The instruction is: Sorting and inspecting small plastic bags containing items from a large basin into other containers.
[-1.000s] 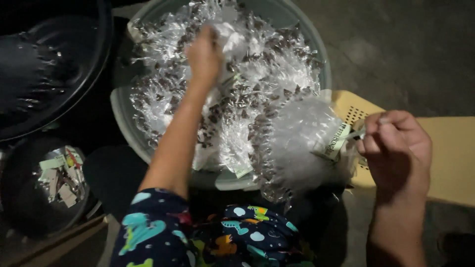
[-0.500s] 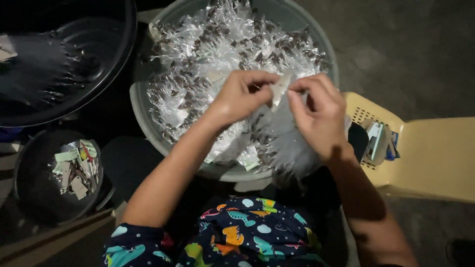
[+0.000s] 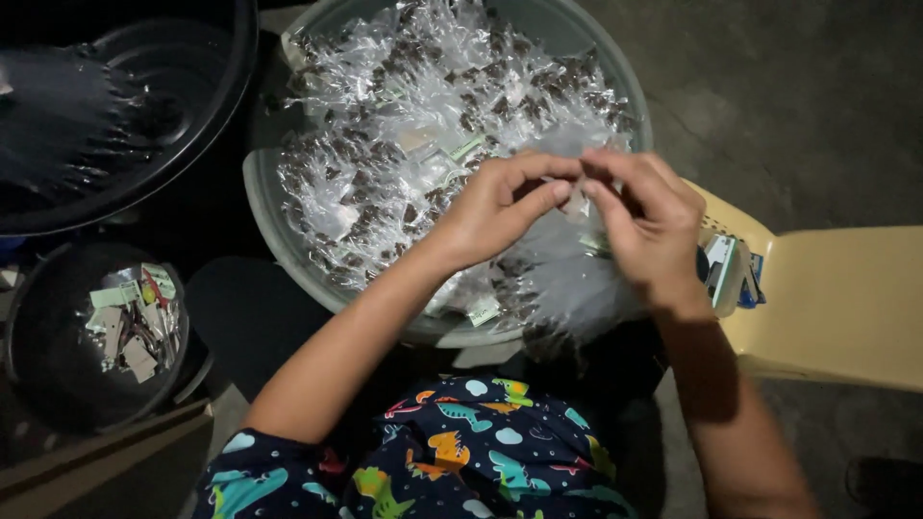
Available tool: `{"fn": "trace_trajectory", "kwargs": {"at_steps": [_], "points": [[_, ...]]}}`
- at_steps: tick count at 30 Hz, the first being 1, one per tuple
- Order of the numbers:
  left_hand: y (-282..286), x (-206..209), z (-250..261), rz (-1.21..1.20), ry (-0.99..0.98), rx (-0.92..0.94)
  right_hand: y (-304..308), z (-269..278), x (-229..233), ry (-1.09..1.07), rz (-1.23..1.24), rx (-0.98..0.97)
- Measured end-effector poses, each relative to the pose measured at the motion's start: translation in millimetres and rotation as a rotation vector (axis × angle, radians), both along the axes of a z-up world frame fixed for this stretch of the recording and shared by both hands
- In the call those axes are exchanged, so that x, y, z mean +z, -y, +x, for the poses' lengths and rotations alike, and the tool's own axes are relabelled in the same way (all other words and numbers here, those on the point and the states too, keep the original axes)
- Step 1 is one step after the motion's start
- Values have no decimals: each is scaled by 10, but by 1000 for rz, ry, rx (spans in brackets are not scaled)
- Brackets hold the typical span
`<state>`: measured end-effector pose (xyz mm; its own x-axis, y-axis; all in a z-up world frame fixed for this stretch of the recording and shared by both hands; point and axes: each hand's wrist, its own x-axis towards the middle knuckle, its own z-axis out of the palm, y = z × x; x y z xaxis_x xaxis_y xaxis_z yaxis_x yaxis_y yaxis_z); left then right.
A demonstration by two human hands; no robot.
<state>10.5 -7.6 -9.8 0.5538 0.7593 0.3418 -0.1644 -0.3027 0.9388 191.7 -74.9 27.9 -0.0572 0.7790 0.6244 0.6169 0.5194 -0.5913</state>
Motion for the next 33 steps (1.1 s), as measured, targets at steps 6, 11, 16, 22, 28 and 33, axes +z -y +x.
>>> {"fn": "trace_trajectory", "kwargs": {"at_steps": [6,11,16,22,28,33], "points": [[89,-291,355,405,-53,254,101,137,-39,73,-38,8],[104,-301,510,630,-52,317,312,478,-94,201,-181,36],[195,234,561,631,6,306,483,745,-58,213,-365,2],[478,171,844,585,2,373,570,717,-69,-744,-517,-124],[327,-508,911,133,-65,-47,527,577,35,-892,-416,-49],[-281,-472,464,-392,-597,68,540,672,-17,-1139,-441,125]]}}
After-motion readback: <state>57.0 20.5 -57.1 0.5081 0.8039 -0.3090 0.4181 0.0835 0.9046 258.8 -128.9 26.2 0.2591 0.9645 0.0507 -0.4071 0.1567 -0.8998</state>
